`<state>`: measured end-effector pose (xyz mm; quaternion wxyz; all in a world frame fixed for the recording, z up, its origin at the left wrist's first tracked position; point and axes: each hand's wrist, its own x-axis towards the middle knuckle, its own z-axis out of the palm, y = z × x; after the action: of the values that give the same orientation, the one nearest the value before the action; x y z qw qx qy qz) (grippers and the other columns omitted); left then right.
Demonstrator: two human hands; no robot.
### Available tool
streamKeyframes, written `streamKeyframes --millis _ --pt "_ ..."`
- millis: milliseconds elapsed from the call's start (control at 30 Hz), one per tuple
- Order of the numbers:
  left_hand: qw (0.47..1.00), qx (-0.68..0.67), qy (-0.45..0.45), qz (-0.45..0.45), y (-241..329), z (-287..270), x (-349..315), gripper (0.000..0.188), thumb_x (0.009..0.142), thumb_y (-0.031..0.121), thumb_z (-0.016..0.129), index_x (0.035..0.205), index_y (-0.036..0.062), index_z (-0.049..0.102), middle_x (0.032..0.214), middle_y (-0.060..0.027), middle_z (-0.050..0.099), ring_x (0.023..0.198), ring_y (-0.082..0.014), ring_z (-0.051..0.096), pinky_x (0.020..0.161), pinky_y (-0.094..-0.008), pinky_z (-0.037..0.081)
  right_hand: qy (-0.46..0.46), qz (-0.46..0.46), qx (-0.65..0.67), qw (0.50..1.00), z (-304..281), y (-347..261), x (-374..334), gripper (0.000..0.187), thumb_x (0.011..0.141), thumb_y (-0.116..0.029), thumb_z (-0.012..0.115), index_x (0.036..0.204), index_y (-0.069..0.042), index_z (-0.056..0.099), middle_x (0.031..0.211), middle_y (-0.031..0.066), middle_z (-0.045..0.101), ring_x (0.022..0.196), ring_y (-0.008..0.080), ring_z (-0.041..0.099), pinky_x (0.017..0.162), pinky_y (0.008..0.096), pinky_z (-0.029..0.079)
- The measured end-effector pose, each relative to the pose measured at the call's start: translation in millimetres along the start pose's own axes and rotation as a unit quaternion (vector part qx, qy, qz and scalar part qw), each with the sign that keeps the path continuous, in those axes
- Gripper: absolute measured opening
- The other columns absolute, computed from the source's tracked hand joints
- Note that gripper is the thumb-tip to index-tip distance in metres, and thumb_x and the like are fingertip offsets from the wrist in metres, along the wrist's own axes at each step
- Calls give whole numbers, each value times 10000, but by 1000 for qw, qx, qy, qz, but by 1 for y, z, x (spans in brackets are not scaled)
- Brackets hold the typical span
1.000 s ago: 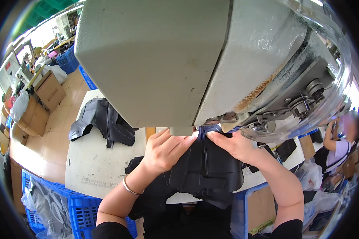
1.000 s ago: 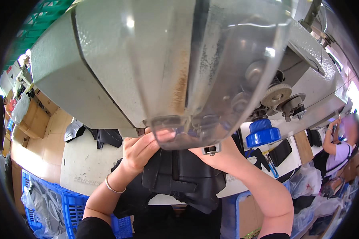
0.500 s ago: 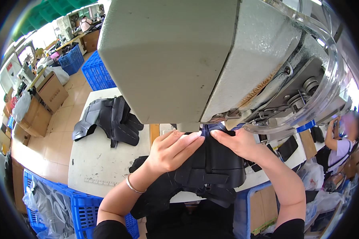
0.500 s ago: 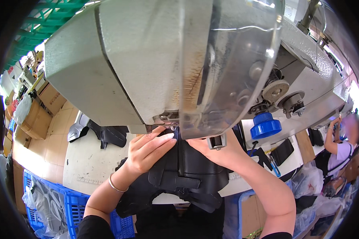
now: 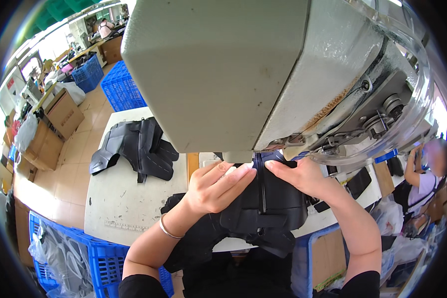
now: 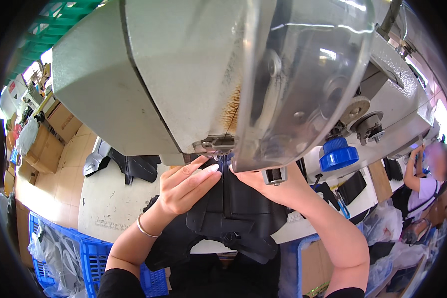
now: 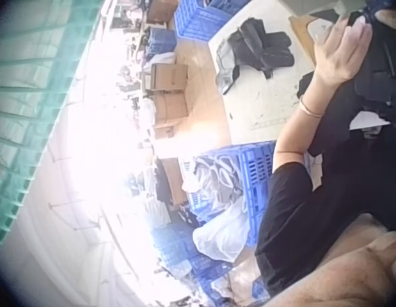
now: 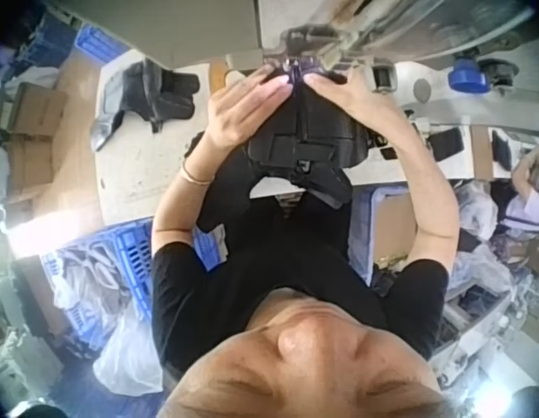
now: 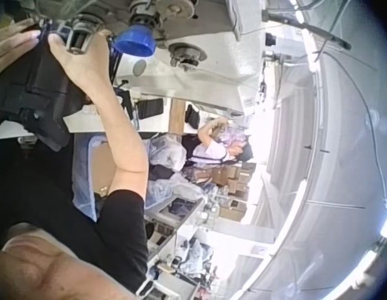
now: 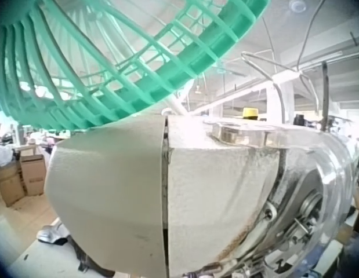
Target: Sewing leather shoe upper components together using an industrial sewing machine.
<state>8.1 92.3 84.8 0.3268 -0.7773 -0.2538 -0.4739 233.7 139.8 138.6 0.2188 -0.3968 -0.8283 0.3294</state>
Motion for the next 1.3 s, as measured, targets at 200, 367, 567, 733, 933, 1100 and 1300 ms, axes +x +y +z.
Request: streamKeyframes --millis 200,367,567,733,933,1100,1300 --pt "1000 2 -24 -16 3 -4 6 305 587 45 689 889 4 701 883 -49 612 631 -123 587 530 -244 486 0 14 56 998 4 11 -2 378 873 -260 683 1158 -25 603 1086 39 647 999 112 573 894 290 449" --pt "999 7 -25 -37 7 -2 5 319 582 35 686 899 4 699 832 -33 599 619 -121 572 509 -242 457 8 22 92 995 6 13 -1 406 873 -285 684 1177 -30 600 1134 44 633 1034 97 568 918 286 439" --pt "997 -17 -35 -72 7 -4 10 312 597 2 700 909 9 703 768 -2 591 617 -106 558 490 -238 433 -3 -55 -13 998 9 36 9 384 908 -390 609 1123 -71 630 1049 20 649 955 95 586 849 271 457" --pt "995 -12 -50 -87 9 -7 13 288 624 7 706 911 14 705 766 -4 606 620 -107 571 488 -241 431 8 -4 7 1000 -3 4 9 258 770 -216 688 981 -69 670 927 136 673 853 335 628 761 388 496" --pt "995 -8 -34 -92 7 -7 15 274 639 9 713 913 15 704 769 -12 629 659 -125 604 526 -251 459 34 -49 -11 998 1 11 11 262 763 -234 674 979 -87 671 916 135 675 846 345 629 733 403 491" --pt "994 -21 -32 -100 8 -4 17 279 639 3 709 917 15 702 779 -17 633 681 -143 613 560 -265 485 42 -80 -14 996 3 31 16 258 765 -272 694 945 -87 678 885 119 681 834 339 638 732 402 499" --pt "995 -11 -10 -94 7 0 15 282 633 1 699 915 14 700 788 -26 634 715 -152 619 583 -266 499 71 -37 25 996 4 18 2 234 777 -259 725 897 -63 679 855 127 671 840 343 628 735 417 488"
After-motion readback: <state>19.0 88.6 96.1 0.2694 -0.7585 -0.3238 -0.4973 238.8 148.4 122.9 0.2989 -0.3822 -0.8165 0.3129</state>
